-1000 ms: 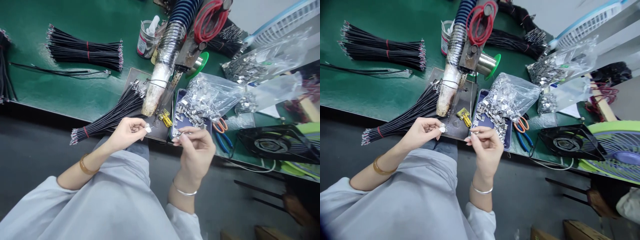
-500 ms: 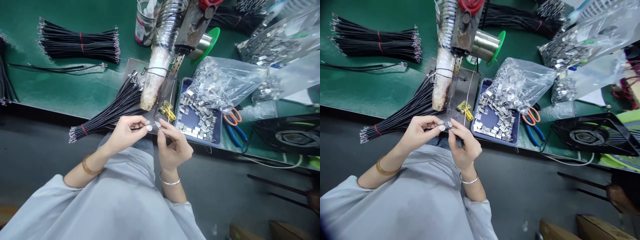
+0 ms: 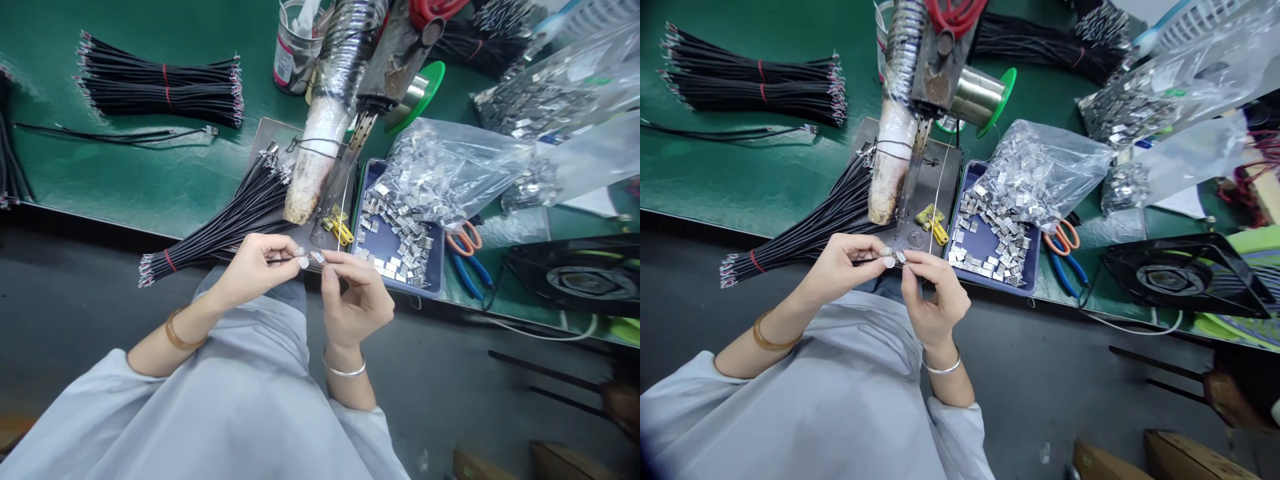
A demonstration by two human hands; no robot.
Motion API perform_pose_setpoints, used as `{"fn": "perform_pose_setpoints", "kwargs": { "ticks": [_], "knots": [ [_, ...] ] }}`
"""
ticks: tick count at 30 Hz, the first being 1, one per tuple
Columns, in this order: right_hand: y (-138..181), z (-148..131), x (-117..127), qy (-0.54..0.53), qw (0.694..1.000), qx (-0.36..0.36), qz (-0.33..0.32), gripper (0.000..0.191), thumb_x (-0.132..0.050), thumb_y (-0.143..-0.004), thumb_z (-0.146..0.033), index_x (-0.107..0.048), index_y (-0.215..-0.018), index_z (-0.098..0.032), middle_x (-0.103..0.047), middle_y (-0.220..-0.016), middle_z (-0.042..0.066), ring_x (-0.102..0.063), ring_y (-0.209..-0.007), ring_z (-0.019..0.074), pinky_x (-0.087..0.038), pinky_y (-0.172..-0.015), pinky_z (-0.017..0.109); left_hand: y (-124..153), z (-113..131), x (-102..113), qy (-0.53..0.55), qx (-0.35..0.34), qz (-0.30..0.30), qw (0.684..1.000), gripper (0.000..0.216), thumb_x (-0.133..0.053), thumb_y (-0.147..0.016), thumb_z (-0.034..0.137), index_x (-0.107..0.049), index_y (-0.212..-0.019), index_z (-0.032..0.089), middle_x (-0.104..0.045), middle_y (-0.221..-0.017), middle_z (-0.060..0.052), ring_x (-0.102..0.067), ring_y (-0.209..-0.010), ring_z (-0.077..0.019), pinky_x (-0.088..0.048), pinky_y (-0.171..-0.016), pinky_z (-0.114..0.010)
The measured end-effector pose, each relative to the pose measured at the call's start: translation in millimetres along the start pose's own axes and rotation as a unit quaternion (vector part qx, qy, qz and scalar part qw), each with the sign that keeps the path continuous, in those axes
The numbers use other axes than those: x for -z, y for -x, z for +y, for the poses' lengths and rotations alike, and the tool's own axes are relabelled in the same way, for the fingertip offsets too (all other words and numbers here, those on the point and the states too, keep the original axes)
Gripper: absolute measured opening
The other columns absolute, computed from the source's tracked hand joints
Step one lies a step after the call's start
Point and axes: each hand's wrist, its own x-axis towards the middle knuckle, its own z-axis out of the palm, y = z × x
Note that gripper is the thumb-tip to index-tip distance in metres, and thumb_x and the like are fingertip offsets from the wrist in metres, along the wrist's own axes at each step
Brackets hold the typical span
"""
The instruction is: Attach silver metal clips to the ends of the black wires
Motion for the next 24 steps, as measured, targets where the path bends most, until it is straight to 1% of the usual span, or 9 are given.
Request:
{"fn": "perform_pose_setpoints", "kwargs": {
  "ticks": [2, 4, 7, 10, 13, 16, 20, 22, 24],
  "knots": [
    [-0.5, -0.5, -0.1, -0.002, 1.000, 0.016, -0.003, 0.015, -0.072, -0.092, -0.012, -0.072, -0.097, -0.027, -0.081, -0.098, 0.000, -0.079, -0.088, 0.0177, -0.067, -0.078, 0.033, 0.1, -1.2, -0.6, -0.008, 0.000, 0.004, 1.000, 0.015, -0.075, -0.073, 0.026, -0.072, -0.069, 0.012, -0.064, -0.062, 0.000, -0.051, -0.057, -0.0085, -0.042, -0.054, -0.019],
    [-1.7, -0.9, 0.1, -0.021, 1.000, 0.003, -0.004, 0.016, -0.072, -0.092, -0.011, -0.072, -0.097, -0.026, -0.081, -0.097, 0.000, -0.079, -0.089, 0.0166, -0.066, -0.078, 0.031, -0.2, -2.4, -0.7, -0.012, -0.007, 0.012, 1.000, 0.015, -0.075, -0.074, 0.026, -0.073, -0.070, 0.012, -0.064, -0.062, 0.000, -0.051, -0.056, -0.0083, -0.042, -0.053, -0.019],
    [-2.9, -1.0, 1.1, -0.047, 0.998, -0.046, -0.012, 0.012, -0.071, -0.093, -0.014, -0.071, -0.093, -0.026, -0.080, -0.095, 0.000, -0.078, -0.088, 0.0162, -0.065, -0.074, 0.029, -1.2, -3.1, 0.3, 0.011, -0.022, 0.018, 1.000, 0.015, -0.075, -0.076, 0.028, -0.076, -0.074, 0.013, -0.072, -0.070, -0.003, -0.061, -0.064, -0.0113, -0.051, -0.061, -0.020],
    [-2.6, -0.4, 2.0, -0.046, 0.996, -0.062, -0.031, 0.009, -0.071, -0.093, -0.016, -0.070, -0.092, -0.025, -0.080, -0.093, 0.001, -0.078, -0.087, 0.0166, -0.065, -0.071, 0.028, -2.2, -2.6, 2.6, 0.033, -0.031, 0.011, 0.999, 0.015, -0.076, -0.076, 0.028, -0.078, -0.075, 0.013, -0.077, -0.077, -0.006, -0.067, -0.071, -0.0142, -0.057, -0.069, -0.022],
    [-2.1, 0.5, 1.7, -0.028, 0.999, -0.043, -0.006, 0.010, -0.071, -0.094, -0.016, -0.070, -0.092, -0.025, -0.079, -0.092, 0.000, -0.078, -0.084, 0.0166, -0.065, -0.070, 0.029, -2.9, -1.7, 4.5, 0.038, -0.029, -0.004, 0.999, 0.014, -0.075, -0.076, 0.026, -0.079, -0.073, 0.013, -0.077, -0.076, -0.006, -0.067, -0.071, -0.0145, -0.057, -0.069, -0.022],
    [-2.6, 0.9, 0.2, 0.033, 0.999, 0.026, 0.032, 0.011, -0.072, -0.093, -0.015, -0.071, -0.095, -0.026, -0.080, -0.093, 0.001, -0.078, -0.084, 0.0183, -0.066, -0.073, 0.033, -3.2, -1.0, 4.1, 0.047, -0.013, -0.008, 0.999, 0.011, -0.077, -0.072, 0.023, -0.079, -0.070, 0.013, -0.075, -0.072, -0.005, -0.065, -0.068, -0.0136, -0.054, -0.064, -0.021],
    [-2.5, 1.6, -2.5, 0.073, 0.992, 0.098, 0.002, 0.016, -0.074, -0.091, -0.014, -0.072, -0.100, -0.027, -0.081, -0.097, 0.002, -0.079, -0.085, 0.0187, -0.067, -0.076, 0.034, -3.5, -0.7, 1.0, 0.073, 0.004, 0.009, 0.997, 0.008, -0.075, -0.068, 0.021, -0.077, -0.067, 0.013, -0.070, -0.065, -0.002, -0.060, -0.063, -0.0110, -0.050, -0.061, -0.020],
    [-1.4, 2.3, -3.6, 0.055, 0.995, 0.080, 0.002, 0.015, -0.072, -0.092, -0.013, -0.071, -0.099, -0.026, -0.081, -0.096, 0.001, -0.079, -0.085, 0.0183, -0.067, -0.075, 0.033, -3.5, -0.5, -0.1, 0.079, 0.004, 0.019, 0.997, 0.008, -0.074, -0.068, 0.020, -0.075, -0.065, 0.013, -0.069, -0.064, -0.001, -0.059, -0.062, -0.0104, -0.050, -0.061, -0.020],
    [-0.2, 3.1, -4.4, 0.030, 0.999, 0.029, 0.016, 0.011, -0.069, -0.094, -0.015, -0.069, -0.097, -0.026, -0.081, -0.095, 0.002, -0.080, -0.085, 0.0187, -0.067, -0.072, 0.033, -3.5, -0.1, -0.3, 0.078, 0.003, 0.025, 0.997, 0.009, -0.074, -0.068, 0.022, -0.075, -0.065, 0.014, -0.069, -0.064, -0.001, -0.059, -0.063, -0.0110, -0.051, -0.062, -0.021]
  ]
}}
